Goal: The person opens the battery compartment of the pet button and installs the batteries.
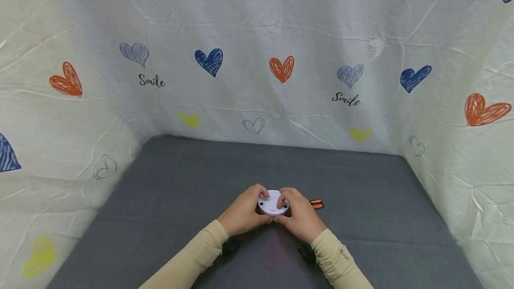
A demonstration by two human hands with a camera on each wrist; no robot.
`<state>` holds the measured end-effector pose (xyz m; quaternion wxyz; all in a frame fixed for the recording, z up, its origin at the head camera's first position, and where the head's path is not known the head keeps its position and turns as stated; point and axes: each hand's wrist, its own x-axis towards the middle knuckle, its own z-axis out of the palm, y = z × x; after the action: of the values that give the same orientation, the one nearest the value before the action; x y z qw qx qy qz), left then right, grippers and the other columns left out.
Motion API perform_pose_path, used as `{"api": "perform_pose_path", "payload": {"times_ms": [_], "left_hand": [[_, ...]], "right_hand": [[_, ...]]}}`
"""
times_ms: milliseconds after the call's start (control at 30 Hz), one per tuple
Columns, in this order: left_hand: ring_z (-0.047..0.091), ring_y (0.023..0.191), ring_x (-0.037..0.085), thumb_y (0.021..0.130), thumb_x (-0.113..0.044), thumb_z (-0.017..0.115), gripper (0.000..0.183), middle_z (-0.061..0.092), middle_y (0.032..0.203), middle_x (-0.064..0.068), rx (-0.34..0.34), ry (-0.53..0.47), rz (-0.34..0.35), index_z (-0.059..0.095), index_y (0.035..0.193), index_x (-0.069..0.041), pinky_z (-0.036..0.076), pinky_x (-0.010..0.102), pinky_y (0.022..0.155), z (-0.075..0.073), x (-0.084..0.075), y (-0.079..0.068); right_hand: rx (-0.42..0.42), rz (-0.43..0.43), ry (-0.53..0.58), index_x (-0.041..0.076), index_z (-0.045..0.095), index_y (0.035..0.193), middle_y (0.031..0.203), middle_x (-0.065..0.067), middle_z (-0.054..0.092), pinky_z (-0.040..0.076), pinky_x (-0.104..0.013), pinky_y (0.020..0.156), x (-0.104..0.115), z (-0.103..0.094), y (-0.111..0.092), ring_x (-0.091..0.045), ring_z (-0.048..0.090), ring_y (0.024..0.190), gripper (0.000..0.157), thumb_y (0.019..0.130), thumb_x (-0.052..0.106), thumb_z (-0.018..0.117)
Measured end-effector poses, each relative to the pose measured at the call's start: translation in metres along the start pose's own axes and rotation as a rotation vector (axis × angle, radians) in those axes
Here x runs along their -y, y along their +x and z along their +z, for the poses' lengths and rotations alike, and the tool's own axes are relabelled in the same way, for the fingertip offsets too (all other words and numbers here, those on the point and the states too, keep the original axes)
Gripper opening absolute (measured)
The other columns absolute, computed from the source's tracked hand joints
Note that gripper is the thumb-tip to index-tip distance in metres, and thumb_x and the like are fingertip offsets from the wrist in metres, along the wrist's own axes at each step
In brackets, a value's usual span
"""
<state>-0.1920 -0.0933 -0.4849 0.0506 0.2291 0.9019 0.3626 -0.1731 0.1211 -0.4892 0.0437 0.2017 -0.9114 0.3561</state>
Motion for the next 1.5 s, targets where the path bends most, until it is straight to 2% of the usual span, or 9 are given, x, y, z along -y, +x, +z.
{"api": "perform_pose_path", "payload": {"times_ms": [100, 267, 567, 767, 1067, 1300, 1500], "left_hand": [[0.063, 0.115, 0.023, 0.085, -0.020, 0.094, 0.062, 0.064, 0.132, 0.014, -0.011, 0.011, 0.007, 0.059, 0.135, -0.004, 0.056, 0.045, 0.099, 0.000, -0.002, -0.001], [0.063, 0.119, 0.027, 0.085, -0.023, 0.095, 0.078, 0.059, 0.140, 0.018, -0.003, 0.040, -0.012, 0.055, 0.148, -0.004, 0.056, 0.047, 0.103, 0.001, -0.004, -0.003], [0.064, 0.118, 0.026, 0.083, -0.031, 0.097, 0.088, 0.055, 0.143, 0.017, 0.019, 0.041, -0.024, 0.050, 0.155, -0.007, 0.057, 0.047, 0.101, 0.002, -0.002, -0.003], [0.064, 0.128, 0.029, 0.085, -0.031, 0.095, 0.088, 0.058, 0.150, 0.017, 0.028, 0.054, 0.014, 0.049, 0.156, -0.004, 0.056, 0.049, 0.107, 0.002, -0.001, -0.002], [0.064, 0.128, 0.029, 0.088, -0.030, 0.092, 0.086, 0.057, 0.154, 0.019, 0.054, 0.064, 0.021, 0.048, 0.158, -0.004, 0.057, 0.049, 0.103, 0.001, -0.003, -0.003], [0.064, 0.125, 0.027, 0.088, -0.028, 0.093, 0.085, 0.058, 0.152, 0.017, 0.045, 0.070, 0.044, 0.048, 0.157, -0.005, 0.057, 0.048, 0.103, 0.002, -0.003, -0.003], [0.065, 0.125, 0.028, 0.087, -0.026, 0.093, 0.085, 0.059, 0.150, 0.017, 0.035, 0.080, 0.058, 0.049, 0.156, -0.004, 0.057, 0.048, 0.104, 0.002, -0.004, -0.004]], "right_hand": [[0.019, -0.001, 0.005, 0.017, 0.060, 0.093, 0.145, -0.017, 0.065, 0.057, -0.053, 0.107, 0.000, 0.000, 0.000, -0.035, 0.066, 0.133, 0.037, 0.081, 0.004, 0.094], [0.067, -0.002, 0.010, 0.018, 0.061, 0.095, 0.151, -0.019, 0.061, 0.057, -0.053, 0.106, 0.000, -0.002, 0.001, -0.038, 0.064, 0.137, 0.037, 0.082, 0.008, 0.094], [0.095, -0.015, 0.009, 0.019, 0.063, 0.094, 0.154, -0.020, 0.060, 0.058, -0.053, 0.104, 0.002, -0.008, -0.001, -0.039, 0.064, 0.138, 0.032, 0.084, 0.020, 0.094], [0.079, -0.035, -0.006, 0.019, 0.066, 0.097, 0.155, -0.015, 0.062, 0.057, -0.052, 0.108, 0.003, -0.009, 0.000, -0.034, 0.064, 0.140, 0.025, 0.089, 0.020, 0.090], [0.050, -0.126, -0.062, 0.020, 0.078, 0.100, 0.148, -0.008, 0.070, 0.057, -0.051, 0.108, 0.003, -0.010, -0.001, -0.029, 0.065, 0.138, 0.010, 0.094, 0.021, 0.086], [0.017, -0.209, -0.133, 0.016, 0.083, 0.102, 0.134, -0.008, 0.077, 0.058, -0.049, 0.108, 0.003, -0.010, -0.001, -0.028, 0.070, 0.131, 0.011, 0.093, 0.020, 0.087], [0.014, -0.217, -0.150, 0.012, 0.083, 0.102, 0.130, -0.009, 0.079, 0.059, -0.049, 0.107, 0.004, -0.011, -0.001, -0.028, 0.071, 0.128, 0.012, 0.091, 0.016, 0.087]]}}
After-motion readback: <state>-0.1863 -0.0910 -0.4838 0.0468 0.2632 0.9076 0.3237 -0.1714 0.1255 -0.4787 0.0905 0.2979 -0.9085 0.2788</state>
